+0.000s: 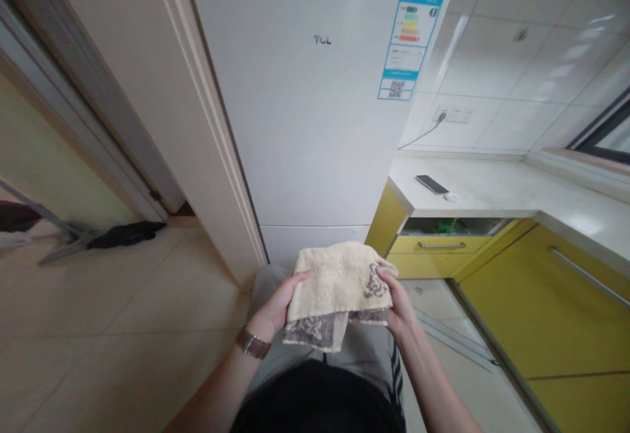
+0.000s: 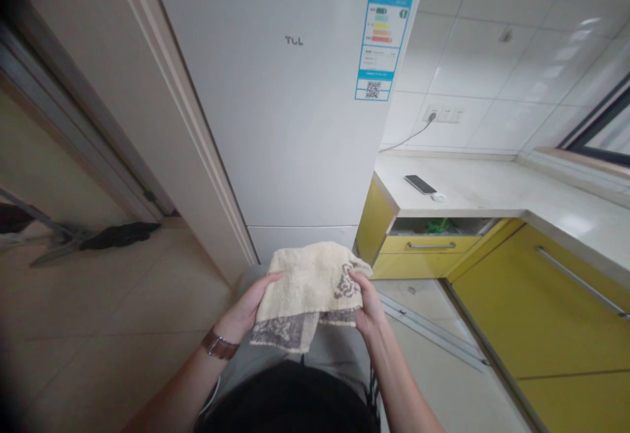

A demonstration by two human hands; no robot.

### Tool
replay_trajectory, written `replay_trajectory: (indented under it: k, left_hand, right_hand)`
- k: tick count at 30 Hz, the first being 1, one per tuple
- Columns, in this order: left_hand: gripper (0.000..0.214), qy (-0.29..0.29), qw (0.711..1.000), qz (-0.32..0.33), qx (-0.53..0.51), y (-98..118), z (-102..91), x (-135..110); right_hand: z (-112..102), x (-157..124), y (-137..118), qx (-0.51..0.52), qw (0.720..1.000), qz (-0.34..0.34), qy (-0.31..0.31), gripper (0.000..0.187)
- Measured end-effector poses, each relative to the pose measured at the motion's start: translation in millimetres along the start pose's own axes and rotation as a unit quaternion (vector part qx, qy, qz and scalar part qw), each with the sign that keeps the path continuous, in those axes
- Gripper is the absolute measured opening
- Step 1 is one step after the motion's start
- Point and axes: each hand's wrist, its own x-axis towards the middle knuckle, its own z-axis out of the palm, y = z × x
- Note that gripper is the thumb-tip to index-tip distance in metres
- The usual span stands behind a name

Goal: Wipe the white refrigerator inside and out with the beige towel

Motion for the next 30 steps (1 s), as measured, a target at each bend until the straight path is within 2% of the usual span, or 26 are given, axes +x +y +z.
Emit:
replay_trajectory:
  k: [2, 4, 6, 8, 11, 14, 16, 19, 21, 24, 25, 28, 30]
  left_hand:
    - [0.049, 0.029, 0.999, 0.025, 0.005, -5, -3.0, 10]
    - [0.051, 0.041, 0.997, 0.064, 0.0, -9, -5.1, 18]
    - [0.055, 0.028, 0.995, 0.1, -0.01, -13, -6.6, 25]
    - [0.062, 0.014, 0.99, 0.139, -0.001, -15, -7.1, 31]
    - [0.078, 0.036, 0.978, 0.193, 0.065, -18, -3.8, 35]
    - [0.086, 0.073, 0.949, 0.274, 0.134, -22, 6.8, 30]
    - [0.091, 0.03, 0.922, 0.333, 0.193, -23, 17.6, 22]
    - [0.101, -0.053, 0.878, 0.376, 0.291, -23, 35.4, 14]
    - [0.083, -0.056, 0.867, 0.39, 0.305, -18, 44.9, 15]
    - [0.027, -0.022, 0.879, 0.381, 0.287, -3, 51.6, 22]
    - [0.017, -0.01, 0.885, 0.373, 0.278, 3, 52.3, 24]
    - [0.022, 0.0, 0.914, 0.356, 0.196, 23, 54.4, 28]
    - [0.033, -0.018, 0.942, 0.321, 0.1, 34, 57.8, 29]
  right_hand:
    - [16, -3, -17, -0.014, 0.997, -0.066, 0.023, 0.053]
    - [34, -8, -35, -0.062, 0.982, -0.174, 0.032, 0.064]
    - [52, -12, -53, -0.133, 0.956, -0.263, 0.002, 0.068]
    - [70, -16, -67, -0.185, 0.935, -0.3, -0.047, 0.062]
    - [94, -16, -81, -0.223, 0.924, -0.297, -0.092, 0.054]
    - [112, -10, -83, -0.231, 0.928, -0.278, -0.092, 0.053]
    - [121, -6, -83, -0.215, 0.934, -0.274, -0.078, 0.052]
    - [129, -8, -86, -0.191, 0.941, -0.27, -0.073, 0.054]
    - [131, -11, -93, -0.186, 0.94, -0.274, -0.078, 0.053]
    - [130, -9, -115, -0.185, 0.933, -0.296, -0.082, 0.049]
    - [128, -5, -123, -0.181, 0.933, -0.3, -0.084, 0.048]
    - [114, 17, -132, -0.145, 0.941, -0.285, -0.108, 0.05]
    - [95, 35, -112, -0.126, 0.955, -0.242, -0.114, 0.053]
